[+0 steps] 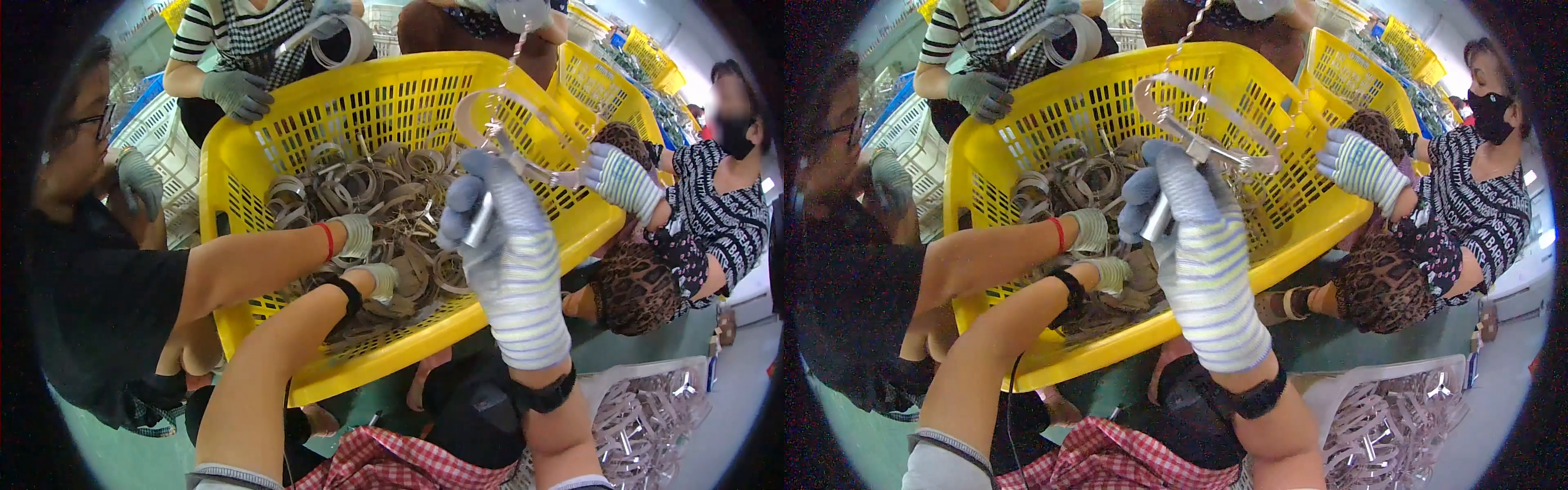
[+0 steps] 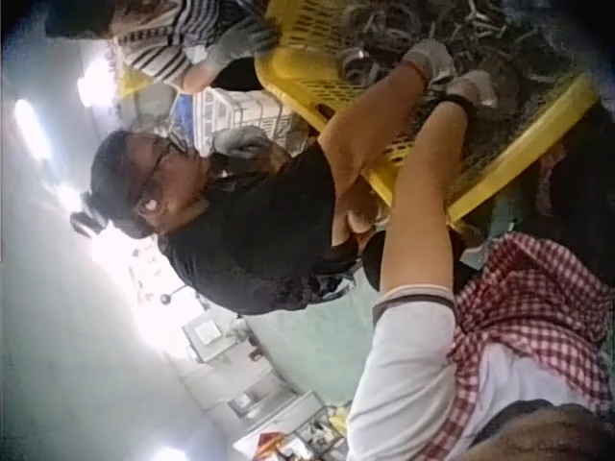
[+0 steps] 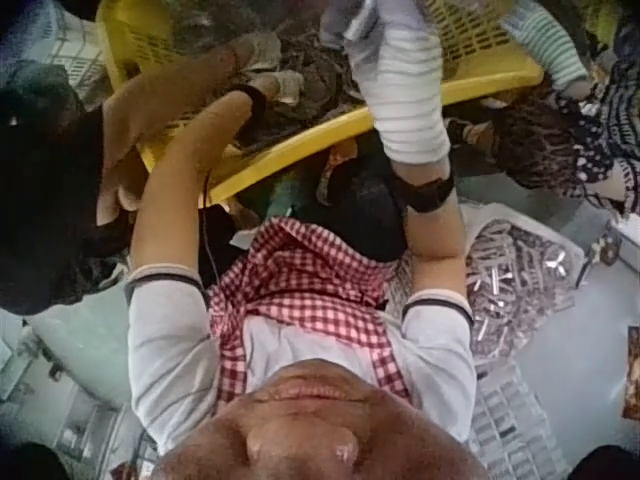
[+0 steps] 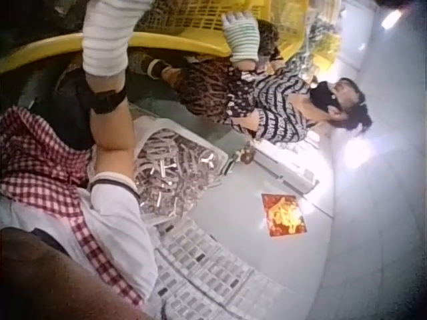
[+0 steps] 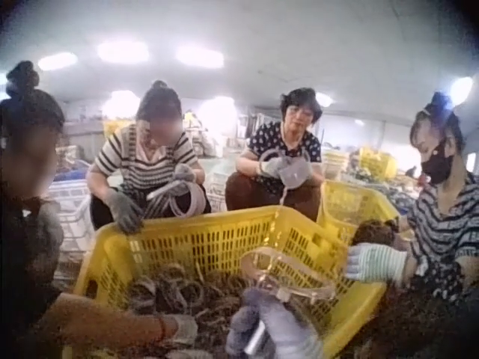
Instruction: Sorting and organizing plastic or rubber circular parts and strips into baskets while working on the floor.
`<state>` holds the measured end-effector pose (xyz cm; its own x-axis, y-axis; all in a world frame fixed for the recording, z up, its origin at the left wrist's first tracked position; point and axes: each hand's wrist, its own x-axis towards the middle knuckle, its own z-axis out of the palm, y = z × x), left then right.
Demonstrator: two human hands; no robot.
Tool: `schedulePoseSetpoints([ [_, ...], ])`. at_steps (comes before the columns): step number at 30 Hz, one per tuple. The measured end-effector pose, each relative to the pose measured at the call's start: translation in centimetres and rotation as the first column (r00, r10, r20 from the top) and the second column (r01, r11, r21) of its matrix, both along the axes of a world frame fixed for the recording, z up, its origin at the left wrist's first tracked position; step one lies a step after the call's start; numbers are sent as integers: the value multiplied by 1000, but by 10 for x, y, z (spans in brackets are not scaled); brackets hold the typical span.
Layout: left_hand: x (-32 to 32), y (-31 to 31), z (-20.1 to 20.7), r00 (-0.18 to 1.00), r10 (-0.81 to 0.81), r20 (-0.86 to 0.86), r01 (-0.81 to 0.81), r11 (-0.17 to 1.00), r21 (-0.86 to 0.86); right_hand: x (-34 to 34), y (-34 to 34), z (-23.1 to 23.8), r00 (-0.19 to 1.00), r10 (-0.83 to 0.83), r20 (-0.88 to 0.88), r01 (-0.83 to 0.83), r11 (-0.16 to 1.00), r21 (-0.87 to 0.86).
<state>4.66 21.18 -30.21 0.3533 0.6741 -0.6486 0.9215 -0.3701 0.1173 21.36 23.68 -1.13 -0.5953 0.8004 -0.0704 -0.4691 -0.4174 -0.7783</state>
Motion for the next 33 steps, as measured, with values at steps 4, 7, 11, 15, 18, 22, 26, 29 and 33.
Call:
schedulePoseSetpoints([
  [4,-14,6,45,979,-187,-83,198,966,166,-10,-1,-7,999,14,35,-18,994,107],
  [7,-48,-19,73,663,434,610,-456,880,-131,-18,-8,-10,984,-38,172,-1,976,220],
  [11,-60,-49,128,160,600,784,-639,669,-381,-29,-11,-32,968,-45,248,-59,916,396],
  [15,-26,-92,232,284,500,818,-686,702,-191,-25,-8,-49,954,-92,285,-117,762,637],
  [18,-6,-137,279,165,416,894,-697,691,-193,-28,-12,-58,899,-31,437,-318,640,700],
  [22,-1,-184,286,214,298,930,-884,463,55,-17,-48,-32,854,240,462,-496,644,582],
  [26,3,-211,277,206,131,970,-920,364,147,-10,-73,-10,742,612,274,-670,691,271],
  [29,9,-220,296,576,113,810,-813,184,553,-3,-89,-1,688,709,153,-719,640,270],
  [33,33,-220,318,609,167,775,-761,-149,631,2,-108,9,793,587,161,-609,756,242],
])
